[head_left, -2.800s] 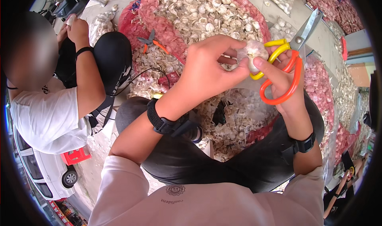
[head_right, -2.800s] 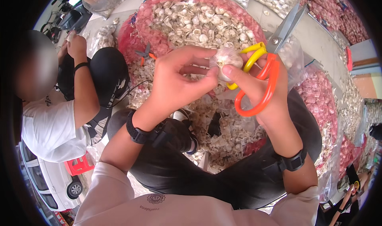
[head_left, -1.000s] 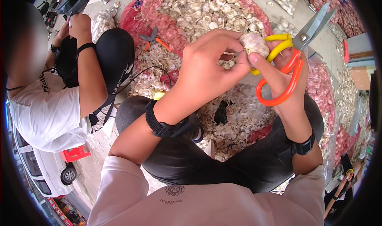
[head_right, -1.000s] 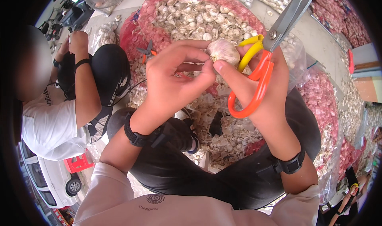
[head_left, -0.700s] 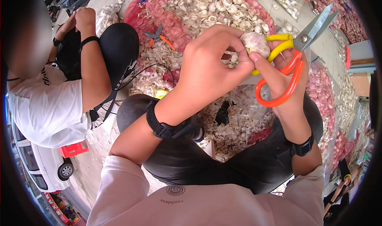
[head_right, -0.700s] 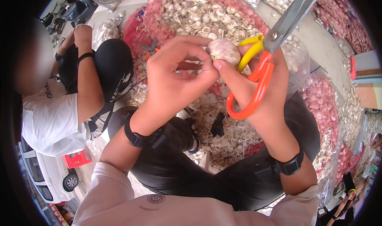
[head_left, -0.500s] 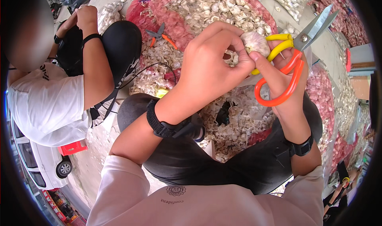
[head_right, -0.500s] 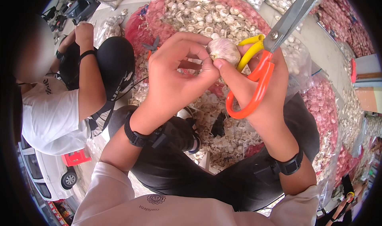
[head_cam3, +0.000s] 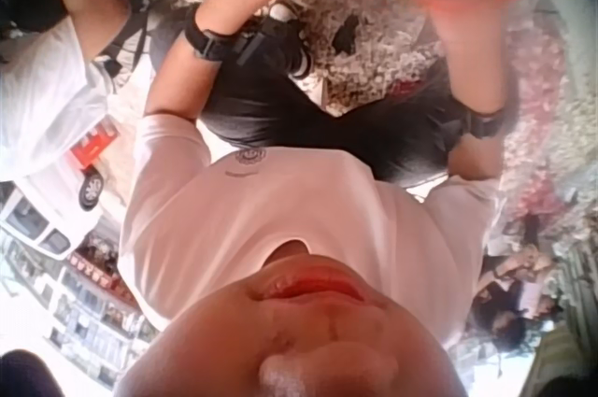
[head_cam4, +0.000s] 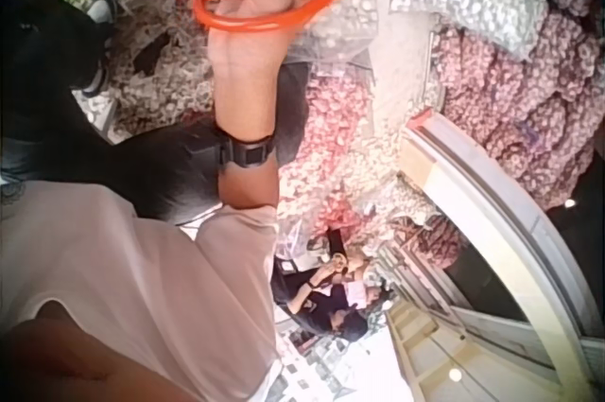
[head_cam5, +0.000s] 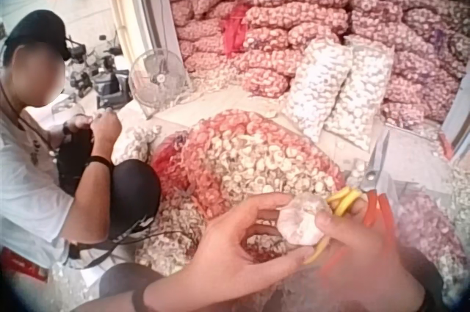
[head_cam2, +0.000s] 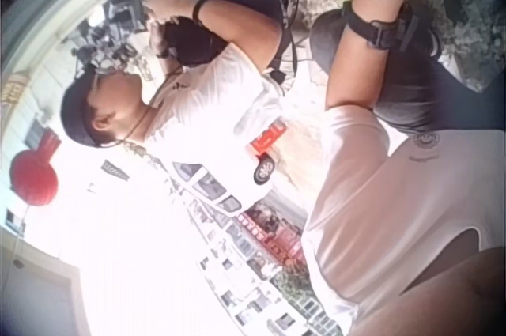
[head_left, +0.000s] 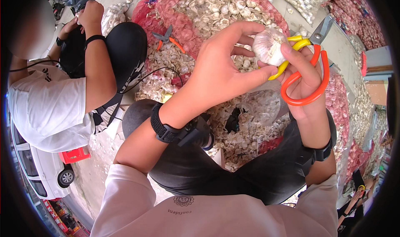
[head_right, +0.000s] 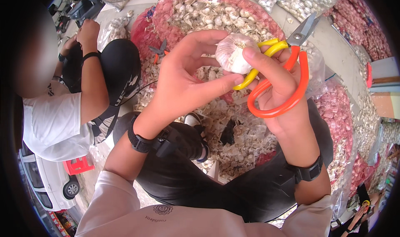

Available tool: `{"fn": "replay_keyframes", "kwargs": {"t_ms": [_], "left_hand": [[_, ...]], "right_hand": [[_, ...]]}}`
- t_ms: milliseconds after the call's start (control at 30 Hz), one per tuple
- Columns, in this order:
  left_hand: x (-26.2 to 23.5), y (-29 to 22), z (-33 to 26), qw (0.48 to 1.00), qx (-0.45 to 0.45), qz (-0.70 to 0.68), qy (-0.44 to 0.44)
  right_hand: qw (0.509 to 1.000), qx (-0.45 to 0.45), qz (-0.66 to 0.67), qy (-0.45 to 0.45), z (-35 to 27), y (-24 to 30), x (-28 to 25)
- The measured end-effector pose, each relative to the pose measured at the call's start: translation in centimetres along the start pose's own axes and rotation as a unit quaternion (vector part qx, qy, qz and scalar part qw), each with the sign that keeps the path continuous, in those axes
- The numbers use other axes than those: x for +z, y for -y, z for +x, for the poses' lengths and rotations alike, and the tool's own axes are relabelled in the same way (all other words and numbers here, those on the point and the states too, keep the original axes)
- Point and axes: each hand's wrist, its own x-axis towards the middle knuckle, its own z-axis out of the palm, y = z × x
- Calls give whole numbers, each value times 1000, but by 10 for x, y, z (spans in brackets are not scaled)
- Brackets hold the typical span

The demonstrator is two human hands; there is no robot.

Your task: Peeling garlic cloves using hands and scissors in a processing area.

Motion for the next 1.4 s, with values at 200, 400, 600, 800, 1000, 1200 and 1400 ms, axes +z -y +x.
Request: {"fn": "replay_keyframes", "kwargs": {"t_ms": [200, 400, 600, 800, 1000, 1200, 1400], "left_hand": [[4, 1, -1, 998, -48, -37, 10], [8, 7, 1, 999, 30, 31, 30], [15, 3, 2, 987, 61, 148, 32], [-3, 9, 12, 964, 60, 258, -16], [-16, 15, 19, 943, 79, 323, -32], [-19, 18, 20, 936, 67, 345, -26], [-19, 17, 19, 938, 53, 341, -22]], "right_hand": [[999, 20, -34, 12, -4, 3, -12], [996, 21, -82, 8, -10, 1, -24], [989, 13, -144, -1, -13, 0, -39], [928, -41, -370, -21, -17, 12, -53], [847, -92, -522, 42, -24, 6, -76], [817, -141, -558, 30, -25, 3, -73], [784, -167, -598, -6, -25, 6, -69]]}}
